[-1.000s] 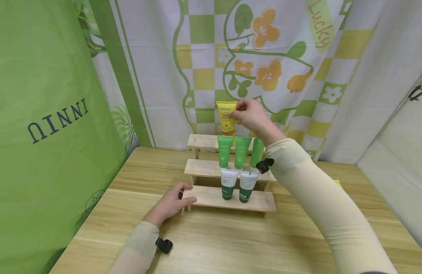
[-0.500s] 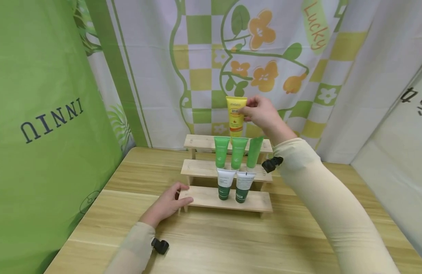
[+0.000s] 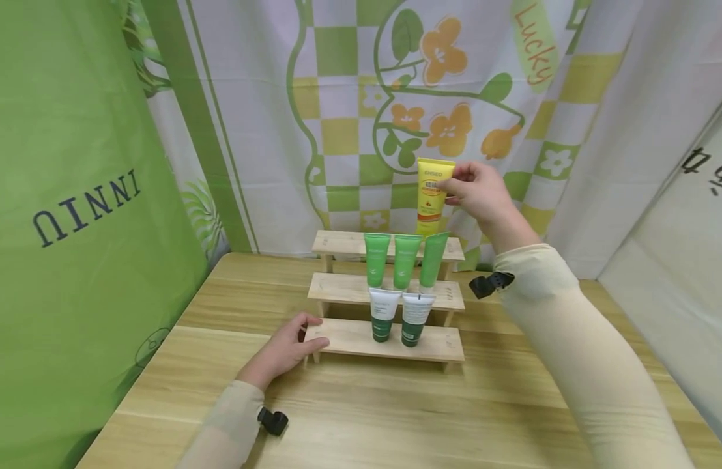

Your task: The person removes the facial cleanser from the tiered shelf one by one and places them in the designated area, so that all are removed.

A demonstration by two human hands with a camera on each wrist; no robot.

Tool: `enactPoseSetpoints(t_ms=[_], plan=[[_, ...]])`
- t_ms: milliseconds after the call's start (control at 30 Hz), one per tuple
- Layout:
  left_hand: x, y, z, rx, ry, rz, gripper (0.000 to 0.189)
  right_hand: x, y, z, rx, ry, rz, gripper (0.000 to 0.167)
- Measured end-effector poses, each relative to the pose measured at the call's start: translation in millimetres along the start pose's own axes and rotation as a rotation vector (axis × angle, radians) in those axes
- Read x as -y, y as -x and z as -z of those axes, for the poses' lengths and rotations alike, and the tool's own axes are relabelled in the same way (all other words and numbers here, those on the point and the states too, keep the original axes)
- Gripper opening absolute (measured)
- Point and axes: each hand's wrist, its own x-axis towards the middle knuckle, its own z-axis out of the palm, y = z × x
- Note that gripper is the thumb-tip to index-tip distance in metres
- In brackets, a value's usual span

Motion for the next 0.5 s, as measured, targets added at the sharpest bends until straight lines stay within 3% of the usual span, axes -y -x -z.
enactPoseSetpoints(t_ms=[200,500], plan=[[-1.7,-1.3,-2.0,0.008,-0.006,-0.015,0.050,-11,9.1,19,-0.044,-0.029,-0.030,0.029],[0.7,-0.4,-0.4,-0.002,0.013,0.004,0.048,-25,15.0,43,-0.089,-0.096,-0.009,0.029]])
